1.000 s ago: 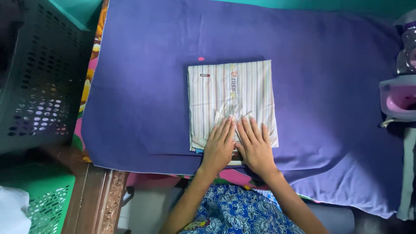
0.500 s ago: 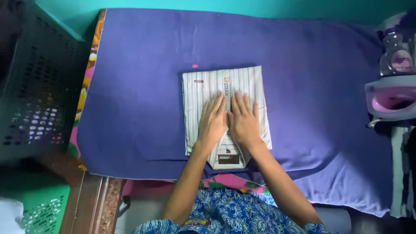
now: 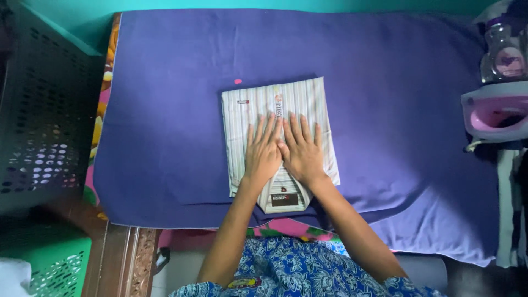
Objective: Ironing a striped shirt and then folding it using a cardboard guide.
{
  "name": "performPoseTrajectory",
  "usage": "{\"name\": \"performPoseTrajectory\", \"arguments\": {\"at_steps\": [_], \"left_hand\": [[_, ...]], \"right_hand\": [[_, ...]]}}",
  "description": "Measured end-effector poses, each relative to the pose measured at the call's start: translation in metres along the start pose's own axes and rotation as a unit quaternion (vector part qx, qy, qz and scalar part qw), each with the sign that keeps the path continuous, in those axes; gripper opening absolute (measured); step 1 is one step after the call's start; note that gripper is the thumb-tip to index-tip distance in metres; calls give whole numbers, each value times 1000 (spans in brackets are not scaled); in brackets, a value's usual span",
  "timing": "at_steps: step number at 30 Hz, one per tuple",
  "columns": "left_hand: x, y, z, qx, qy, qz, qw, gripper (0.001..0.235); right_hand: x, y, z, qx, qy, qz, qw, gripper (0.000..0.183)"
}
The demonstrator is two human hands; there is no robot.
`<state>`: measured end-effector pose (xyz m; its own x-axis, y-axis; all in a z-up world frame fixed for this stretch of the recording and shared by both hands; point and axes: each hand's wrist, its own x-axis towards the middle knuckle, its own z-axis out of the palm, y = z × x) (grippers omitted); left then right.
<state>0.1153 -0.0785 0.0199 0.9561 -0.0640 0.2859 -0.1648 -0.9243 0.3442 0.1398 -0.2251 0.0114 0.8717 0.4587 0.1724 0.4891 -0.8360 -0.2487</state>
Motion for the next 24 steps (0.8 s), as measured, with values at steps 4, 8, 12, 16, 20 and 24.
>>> {"name": "performPoseTrajectory", "arguments": {"at_steps": [4,8,12,16,20,24], "left_hand": [[8,7,-11,-7,-10,-10,1000,60],[20,22,-8,43,12,20,999,67],[20,69,2,23,-17,47,999,72],[8,123,18,-129,-71,68,987,70],[-7,134,41,-93,-76,85,989,71],[-4,132,21,-120,-70,71,988,71]], "right_hand": [[9,4,-11,63,5,25,998,61],[16,19,-15,37,54,-22,998,56],[1,78,-48,237,8,-5,971,51],[-58,179,-64,270,338,265,862,32],[-90,271,-105,186,501,344,772,72],[-119,392,-60,159,473,323,804,89]]}}
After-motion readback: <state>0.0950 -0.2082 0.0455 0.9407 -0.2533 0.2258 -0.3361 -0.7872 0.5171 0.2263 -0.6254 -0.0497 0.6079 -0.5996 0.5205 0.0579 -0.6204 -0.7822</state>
